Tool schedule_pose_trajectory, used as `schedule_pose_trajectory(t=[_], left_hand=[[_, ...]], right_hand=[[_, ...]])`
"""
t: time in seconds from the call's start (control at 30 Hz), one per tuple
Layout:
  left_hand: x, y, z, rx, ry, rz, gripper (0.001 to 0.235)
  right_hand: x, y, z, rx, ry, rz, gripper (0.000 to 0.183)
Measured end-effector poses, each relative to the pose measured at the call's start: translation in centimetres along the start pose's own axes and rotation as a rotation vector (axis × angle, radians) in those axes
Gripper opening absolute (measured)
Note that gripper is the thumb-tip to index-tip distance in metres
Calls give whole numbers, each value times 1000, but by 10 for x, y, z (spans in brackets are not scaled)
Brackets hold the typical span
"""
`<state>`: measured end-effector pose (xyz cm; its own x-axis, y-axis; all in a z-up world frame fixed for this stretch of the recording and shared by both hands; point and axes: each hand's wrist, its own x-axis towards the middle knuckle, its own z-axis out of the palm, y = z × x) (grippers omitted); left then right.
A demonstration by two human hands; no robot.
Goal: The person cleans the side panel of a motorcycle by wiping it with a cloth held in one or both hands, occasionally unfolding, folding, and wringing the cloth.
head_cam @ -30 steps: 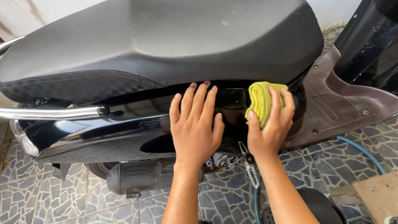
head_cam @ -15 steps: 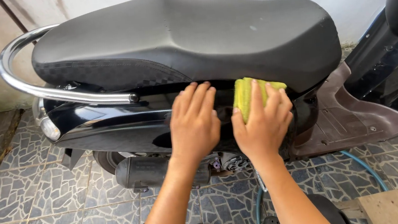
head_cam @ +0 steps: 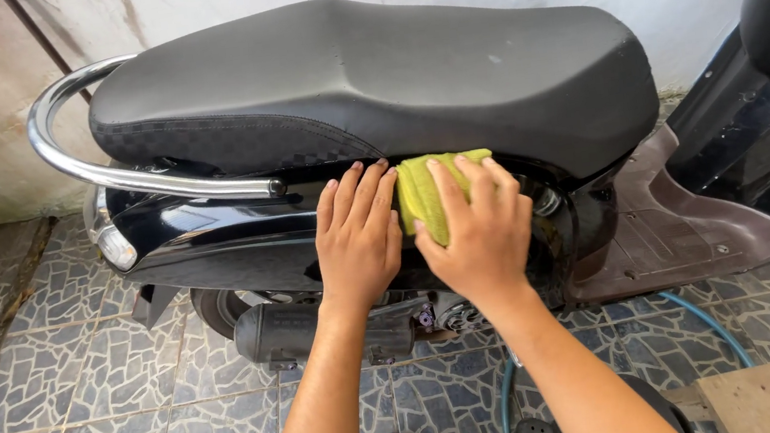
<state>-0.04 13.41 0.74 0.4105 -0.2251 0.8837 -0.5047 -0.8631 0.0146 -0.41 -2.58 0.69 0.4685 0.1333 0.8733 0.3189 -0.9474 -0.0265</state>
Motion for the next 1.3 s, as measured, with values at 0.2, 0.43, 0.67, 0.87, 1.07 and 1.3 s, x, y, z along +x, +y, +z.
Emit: schedule_pose_trajectory(t=[0.2,0.43,0.67,0.87,1.07,1.3], left_hand=[[1,6,1,3,2,-24,41],[-2,11,8,12,18,-67,42],[1,13,21,51,153,-99,40],[2,16,19,64,174,-117,40],[1,13,19,61,166,-87,41],[-4,11,20,51,159,-94,43]], right_hand=[[-20,23,3,35,60,89,62],[-90,96,18,205,127,531,57],[-73,68,13,308,126,618,58],[-78,10,27,124,63,335,70],[-44,24,20,134,75,255,65],[-67,0,34,62,156,225,65]])
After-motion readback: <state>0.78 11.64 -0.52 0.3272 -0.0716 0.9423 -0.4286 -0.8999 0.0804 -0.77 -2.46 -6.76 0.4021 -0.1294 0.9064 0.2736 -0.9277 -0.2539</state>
